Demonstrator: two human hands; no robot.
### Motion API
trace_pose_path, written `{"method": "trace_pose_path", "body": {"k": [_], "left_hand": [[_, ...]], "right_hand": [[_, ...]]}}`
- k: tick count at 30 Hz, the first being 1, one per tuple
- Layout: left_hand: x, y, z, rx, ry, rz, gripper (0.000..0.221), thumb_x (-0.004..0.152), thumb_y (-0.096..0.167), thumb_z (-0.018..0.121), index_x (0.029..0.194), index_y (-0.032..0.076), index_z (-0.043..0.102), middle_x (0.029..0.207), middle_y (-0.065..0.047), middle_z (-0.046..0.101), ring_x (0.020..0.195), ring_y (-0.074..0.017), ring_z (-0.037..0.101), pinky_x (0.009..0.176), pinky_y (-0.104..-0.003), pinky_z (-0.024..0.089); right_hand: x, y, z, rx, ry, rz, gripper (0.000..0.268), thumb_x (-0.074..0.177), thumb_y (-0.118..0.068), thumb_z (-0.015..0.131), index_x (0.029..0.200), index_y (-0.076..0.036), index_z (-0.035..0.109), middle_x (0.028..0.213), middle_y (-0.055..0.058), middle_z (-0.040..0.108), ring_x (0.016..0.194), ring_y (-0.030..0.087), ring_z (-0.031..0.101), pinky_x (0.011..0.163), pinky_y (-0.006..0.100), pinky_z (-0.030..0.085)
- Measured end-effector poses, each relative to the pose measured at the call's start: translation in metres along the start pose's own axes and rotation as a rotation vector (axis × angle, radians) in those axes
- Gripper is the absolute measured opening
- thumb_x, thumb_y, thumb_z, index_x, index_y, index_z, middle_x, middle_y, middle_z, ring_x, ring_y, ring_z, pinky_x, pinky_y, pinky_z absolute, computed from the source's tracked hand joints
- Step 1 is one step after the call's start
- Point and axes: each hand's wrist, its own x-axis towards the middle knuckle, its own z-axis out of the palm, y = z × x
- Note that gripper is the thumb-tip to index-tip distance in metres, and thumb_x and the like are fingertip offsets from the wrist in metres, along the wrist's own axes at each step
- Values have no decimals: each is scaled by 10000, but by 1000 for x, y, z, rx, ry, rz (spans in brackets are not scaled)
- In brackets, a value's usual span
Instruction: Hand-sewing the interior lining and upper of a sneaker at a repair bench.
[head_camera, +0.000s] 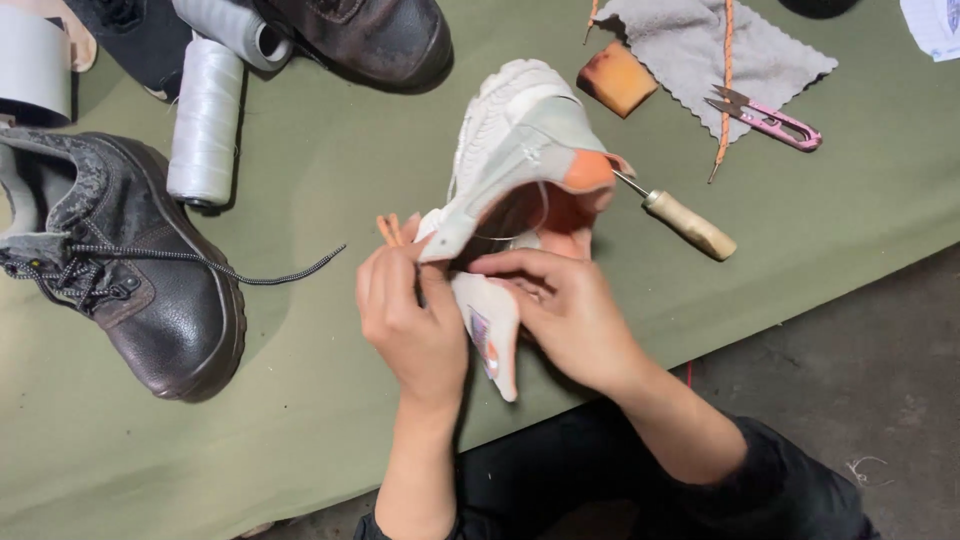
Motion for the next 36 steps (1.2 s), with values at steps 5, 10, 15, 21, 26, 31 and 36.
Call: {"method": "trace_pose_path", "body": {"k": [5, 10, 15, 21, 26, 31, 36], "left_hand": [[14, -8, -7, -42, 67, -200, 242, 1106, 175, 531, 915, 56, 620, 875, -134, 705, 802, -371, 657, 781, -453, 545], [-4, -36, -1, -11, 111, -355, 297, 1106, 291, 551, 855, 153, 632, 739, -37, 645, 697, -261, 614, 743, -372, 544], [-2, -29, -5, -32, 158, -407, 325, 1102, 343, 550, 849, 162, 644, 696, -60, 619, 643, -242, 575, 721, -370, 533], [-5, -27, -10, -94, 183, -427, 345, 1110, 309, 542, 830, 119, 612, 661, -97, 570, 644, -177, 533, 704, -365, 528], [-6, -26, -10, -108, 199, -437, 324, 1099, 278, 565, 823, 115, 618, 646, -92, 567, 653, -150, 510, 713, -354, 531], [-10, -29, -11, -134, 215, -451, 320, 1100, 269, 554, 831, 108, 619, 665, -104, 578, 674, -156, 520, 752, -372, 538], [-12, -28, -10, -142, 222, -464, 317, 1098, 261, 554, 826, 109, 614, 665, -113, 562, 681, -150, 507, 750, -372, 534]], "right_hand": [[25, -4, 29, 53, 39, 238, 237, 933, -79, 664, 1132, -101, 788, 930, 132, 815, 811, 144, 760, 711, 279, 657], [40, 11, 56, -50, 112, 189, 203, 898, -125, 702, 1066, -187, 798, 867, 42, 809, 717, 141, 765, 679, 286, 617], [37, 8, 74, -4, 194, 238, 181, 888, -192, 745, 1037, -280, 797, 858, -66, 787, 644, 88, 745, 662, 246, 599], [34, 10, 84, -29, 247, 158, 88, 922, -283, 742, 970, -235, 797, 583, -9, 725, 671, 146, 613, 707, 295, 553], [32, 12, 86, -31, 236, 8, 75, 954, -227, 718, 966, -174, 769, 609, 39, 734, 641, 129, 613, 668, 289, 535], [31, 21, 86, -118, 206, -98, 76, 969, -254, 688, 969, -197, 738, 665, 56, 753, 713, 270, 675, 721, 355, 557], [27, 17, 85, -186, 218, -160, 54, 958, -217, 700, 988, -186, 733, 721, 70, 765, 772, 316, 699, 754, 392, 557]]}}
